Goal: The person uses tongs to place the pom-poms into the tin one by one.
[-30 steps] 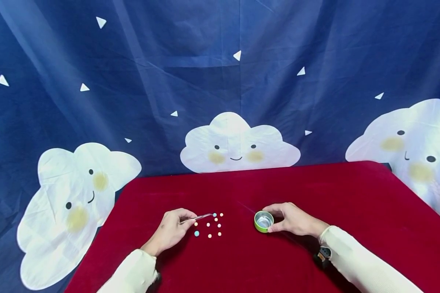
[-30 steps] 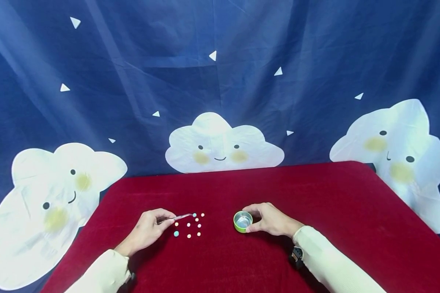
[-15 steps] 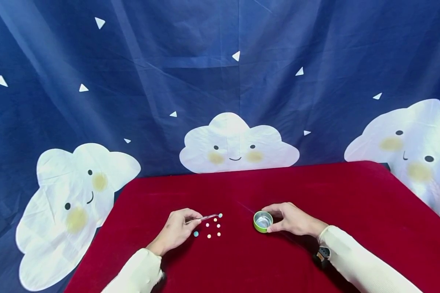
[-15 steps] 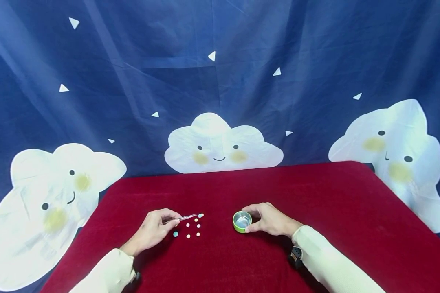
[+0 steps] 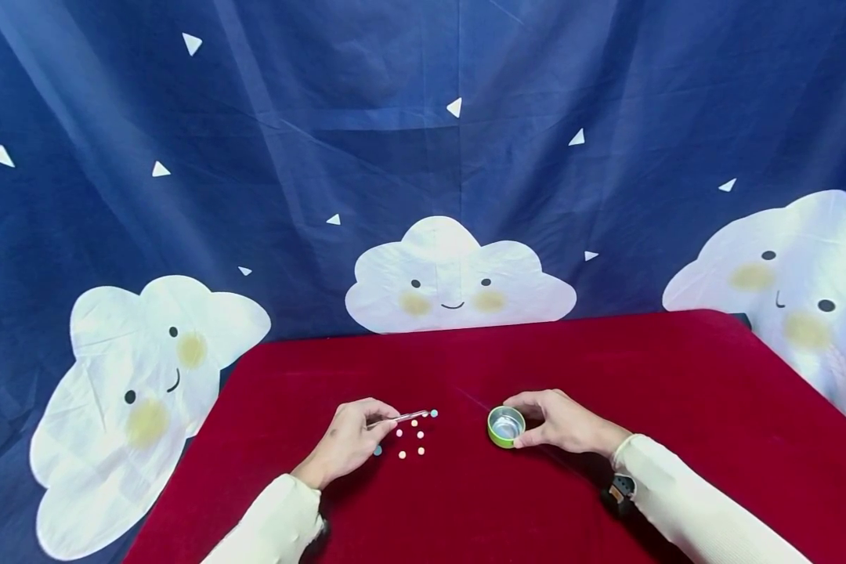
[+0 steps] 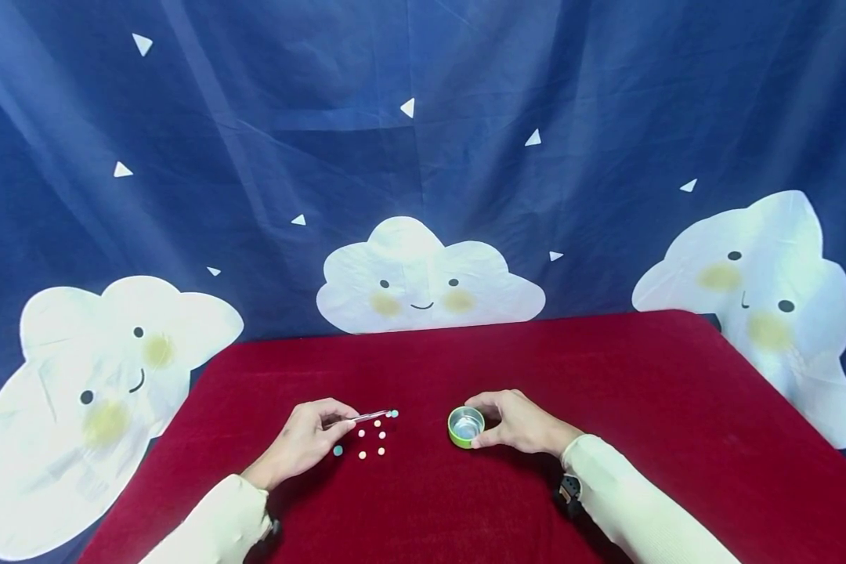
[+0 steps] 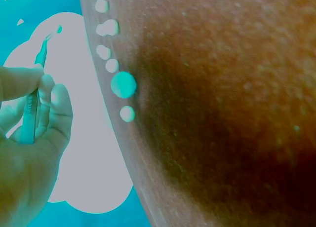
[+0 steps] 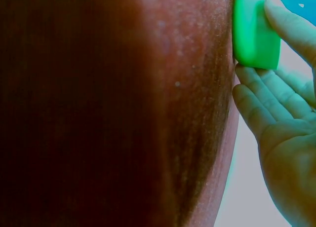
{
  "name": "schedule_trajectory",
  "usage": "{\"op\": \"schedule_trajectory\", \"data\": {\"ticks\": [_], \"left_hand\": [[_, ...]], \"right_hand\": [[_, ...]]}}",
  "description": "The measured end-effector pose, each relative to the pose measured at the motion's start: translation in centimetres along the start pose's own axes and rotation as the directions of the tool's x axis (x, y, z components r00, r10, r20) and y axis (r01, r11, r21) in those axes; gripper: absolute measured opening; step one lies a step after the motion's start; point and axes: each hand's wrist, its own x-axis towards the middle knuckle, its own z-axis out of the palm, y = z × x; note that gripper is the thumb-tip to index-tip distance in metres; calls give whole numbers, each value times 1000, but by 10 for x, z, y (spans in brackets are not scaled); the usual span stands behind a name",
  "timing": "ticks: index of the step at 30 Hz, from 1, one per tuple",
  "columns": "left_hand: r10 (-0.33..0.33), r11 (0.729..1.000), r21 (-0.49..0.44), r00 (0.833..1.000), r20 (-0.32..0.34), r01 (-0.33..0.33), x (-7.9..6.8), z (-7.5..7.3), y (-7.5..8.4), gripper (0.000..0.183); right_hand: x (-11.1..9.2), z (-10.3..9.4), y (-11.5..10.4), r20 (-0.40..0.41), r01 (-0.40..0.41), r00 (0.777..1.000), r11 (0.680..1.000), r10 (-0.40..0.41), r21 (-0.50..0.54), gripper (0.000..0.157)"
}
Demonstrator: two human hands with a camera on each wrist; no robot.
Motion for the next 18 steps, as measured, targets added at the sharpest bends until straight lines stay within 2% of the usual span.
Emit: {"op": "schedule_trajectory", "data": {"ticks": [5, 18], "left_hand": [[3, 999, -52, 1000, 27, -2, 2, 3, 2, 8], [72, 997, 4, 997, -2, -72, 8, 12, 6, 11]], "right_hand": [[0, 1, 0, 0, -7, 1000, 1000, 7, -4, 53], [1, 0, 0, -4, -18, 1000, 1000, 18, -25, 54]]}}
